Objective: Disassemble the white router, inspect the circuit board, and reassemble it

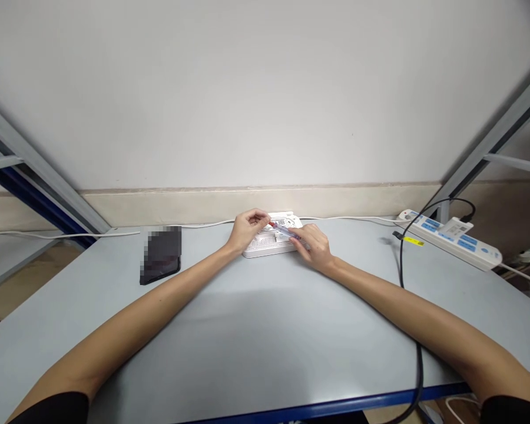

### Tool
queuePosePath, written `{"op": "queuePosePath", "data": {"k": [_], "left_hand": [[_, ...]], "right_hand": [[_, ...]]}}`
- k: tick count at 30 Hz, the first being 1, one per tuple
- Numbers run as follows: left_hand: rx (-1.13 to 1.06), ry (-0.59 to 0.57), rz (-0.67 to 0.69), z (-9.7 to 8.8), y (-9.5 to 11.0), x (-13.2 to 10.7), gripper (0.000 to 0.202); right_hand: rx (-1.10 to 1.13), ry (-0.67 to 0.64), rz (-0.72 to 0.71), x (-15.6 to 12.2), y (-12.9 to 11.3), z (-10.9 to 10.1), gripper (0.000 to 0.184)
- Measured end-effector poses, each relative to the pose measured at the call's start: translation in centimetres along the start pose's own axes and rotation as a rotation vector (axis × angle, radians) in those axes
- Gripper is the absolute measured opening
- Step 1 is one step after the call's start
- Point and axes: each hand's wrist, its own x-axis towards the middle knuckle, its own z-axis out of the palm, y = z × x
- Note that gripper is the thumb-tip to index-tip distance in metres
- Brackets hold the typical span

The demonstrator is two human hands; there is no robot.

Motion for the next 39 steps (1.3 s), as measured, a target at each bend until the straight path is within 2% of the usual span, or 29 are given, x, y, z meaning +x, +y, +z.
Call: {"op": "queuePosePath", "data": {"k": [7, 12, 20, 29, 39], "left_hand": [[-0.008, -0.027, -0.023, 0.1, 0.9, -0.1, 0.03], [-0.062, -0.059, -0.005, 0.2, 1.4, -0.2, 0.033], [-0.112, -0.174, 0.015, 0.5, 0.9, -0.4, 0.03], [-0.106, -0.164, -0.058, 0.8, 0.3, -0.6, 0.032], [-0.096, -0.119, -0.097, 0.6, 0.2, -0.2, 0.036]], "right_hand": [[0.037, 0.059, -0.065, 0.1, -0.1, -0.1, 0.025], [0.037, 0.066, -0.037, 0.0, -0.1, 0.1, 0.025], [0.03, 0.087, -0.071, 0.2, -0.1, 0.0, 0.025], [0.081, -0.01, -0.249, -0.3, 0.1, 0.3, 0.033], [0.084, 0.004, -0.228, -0.4, 0.3, 0.5, 0.034]]}}
